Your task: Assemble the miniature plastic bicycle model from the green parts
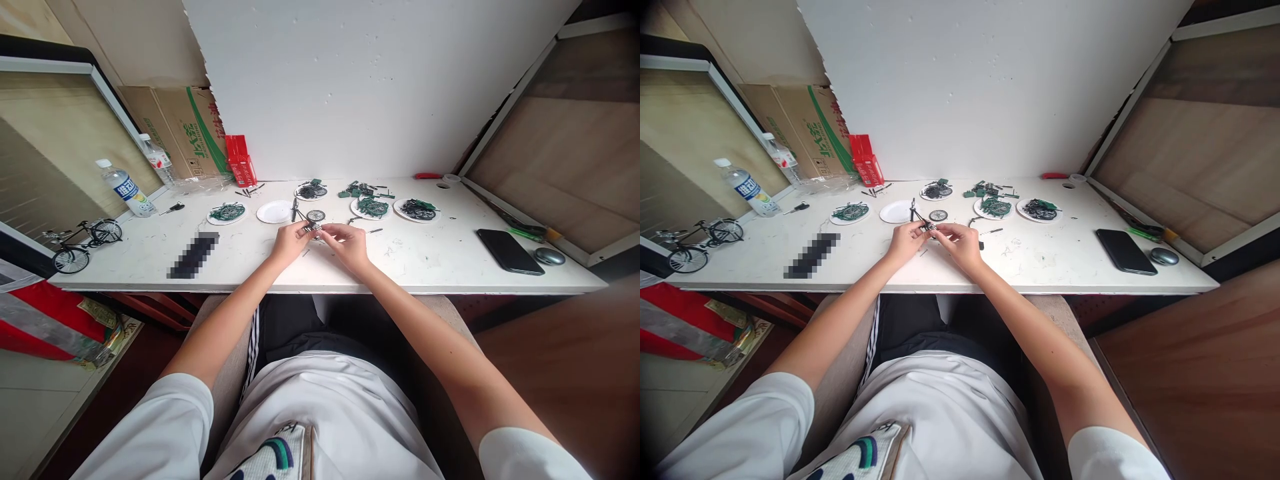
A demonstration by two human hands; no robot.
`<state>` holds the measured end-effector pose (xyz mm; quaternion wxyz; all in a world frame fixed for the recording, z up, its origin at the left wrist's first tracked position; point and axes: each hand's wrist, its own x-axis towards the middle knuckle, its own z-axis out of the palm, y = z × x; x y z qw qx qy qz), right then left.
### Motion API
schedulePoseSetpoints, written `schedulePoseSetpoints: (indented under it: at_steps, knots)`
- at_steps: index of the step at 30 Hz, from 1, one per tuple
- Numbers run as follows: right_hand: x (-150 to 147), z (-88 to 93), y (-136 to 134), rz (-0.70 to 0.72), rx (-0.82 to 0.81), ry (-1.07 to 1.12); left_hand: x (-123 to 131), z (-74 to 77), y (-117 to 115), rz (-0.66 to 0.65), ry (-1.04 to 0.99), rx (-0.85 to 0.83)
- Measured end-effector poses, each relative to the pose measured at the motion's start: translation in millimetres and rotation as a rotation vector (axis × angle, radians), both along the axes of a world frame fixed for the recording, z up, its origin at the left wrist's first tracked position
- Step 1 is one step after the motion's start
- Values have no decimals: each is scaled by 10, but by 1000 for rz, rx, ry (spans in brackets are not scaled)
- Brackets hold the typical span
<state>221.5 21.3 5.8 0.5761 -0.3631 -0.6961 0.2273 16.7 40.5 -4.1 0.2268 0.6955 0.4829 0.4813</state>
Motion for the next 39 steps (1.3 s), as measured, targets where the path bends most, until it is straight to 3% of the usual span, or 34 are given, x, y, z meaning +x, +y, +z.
schedulePoseSetpoints:
  at_steps: [6, 15, 27, 35, 39]
  knots:
    - [-18, -4, 4, 34, 2, -68, -16, 16, -24, 92, 168, 93]
    - [-3, -14, 24, 35, 19, -80, 20, 49, -61, 128, 287, 180]
    - [4, -19, 32, 75, 73, -126, 39, 24, -77, 61, 245, 195]
    - [8, -33, 39, 70, 45, -141, 45, -3, -65, -49, -1, 30]
    - [1, -21, 31, 65, 47, -133, 34, -12, -52, -72, -30, 37]
